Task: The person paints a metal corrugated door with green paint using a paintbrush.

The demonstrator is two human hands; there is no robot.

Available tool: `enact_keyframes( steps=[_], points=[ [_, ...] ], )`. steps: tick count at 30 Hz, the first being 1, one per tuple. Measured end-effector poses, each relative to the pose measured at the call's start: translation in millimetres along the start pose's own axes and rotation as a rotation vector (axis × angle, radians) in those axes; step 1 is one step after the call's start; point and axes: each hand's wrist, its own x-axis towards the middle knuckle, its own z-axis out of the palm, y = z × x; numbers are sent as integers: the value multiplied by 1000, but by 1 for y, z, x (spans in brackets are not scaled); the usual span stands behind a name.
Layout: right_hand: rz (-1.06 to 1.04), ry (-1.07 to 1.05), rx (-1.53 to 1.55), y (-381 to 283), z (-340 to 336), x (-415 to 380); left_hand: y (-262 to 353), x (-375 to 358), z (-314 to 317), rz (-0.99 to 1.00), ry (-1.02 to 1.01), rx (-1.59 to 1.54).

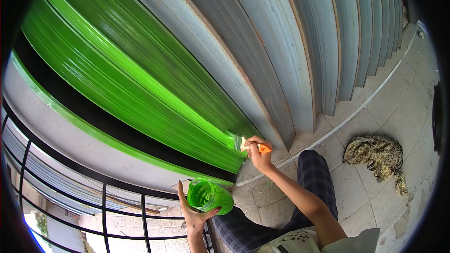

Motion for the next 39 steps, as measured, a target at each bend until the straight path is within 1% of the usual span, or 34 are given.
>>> enact_keyframes(
  steps=[1,2,3,4,5,6,8,10,11,12,14,15,18,20,23,25,26,28,29,31,32,34,35,36,37,38,39],
  points=[
    [41,41,-41,1,-3,-1,-3,0,-2,10,-6,11],
    [17,46,-18,4,1,4,-6,2,-6,19,-12,23],
    [-7,52,3,-12,16,21,-8,2,-8,27,-18,34],
    [2,2,143,-66,46,54,-8,2,-7,33,-22,46],
    [-59,-30,140,-87,62,73,-9,2,-7,40,-24,59],
    [-133,-42,230,-106,77,89,-8,3,-7,48,-26,74],
    [-210,-58,467,-147,94,111,-3,4,-3,40,-33,68],
    [-382,-18,536,-161,101,128,-2,5,-3,40,-35,95],
    [-322,-15,555,-157,101,131,-3,6,-4,47,-38,126],
    [-247,-33,496,-138,98,129,-4,6,-5,51,-41,156],
    [-136,-19,516,-83,80,108,4,5,2,26,-41,89],
    [-111,21,450,-62,67,92,7,6,6,18,-39,53],
    [2,146,326,-4,23,39,-2,6,1,24,-28,92],
    [131,238,229,15,0,15,-8,6,-6,53,-35,127],
    [247,294,133,12,-12,16,-9,4,-10,78,-39,112],
    [204,296,250,-18,11,45,-7,5,-9,75,-36,93],
    [175,262,335,-42,29,66,-5,4,-7,63,-32,92],
    [27,164,469,-106,71,104,0,2,-4,43,-28,92],
    [-85,111,586,-135,93,124,3,2,-2,33,-28,93],
    [-297,76,696,-197,133,155,2,1,-3,39,-25,120],
    [-384,59,734,-215,148,166,-2,1,-7,54,-26,150],
    [-466,52,670,-222,163,181,-3,2,-8,60,-25,141],
    [-495,108,595,-205,169,186,-2,2,-6,47,-21,104],
    [-469,122,526,-179,167,185,0,0,-5,31,-16,70],
    [-333,31,610,-158,153,171,0,0,-6,37,-15,66],
    [-268,-1,580,-134,134,157,-1,0,-5,48,-16,61],
    [-180,52,521,-114,115,139,-2,0,-6,58,-15,58]
  ],
)
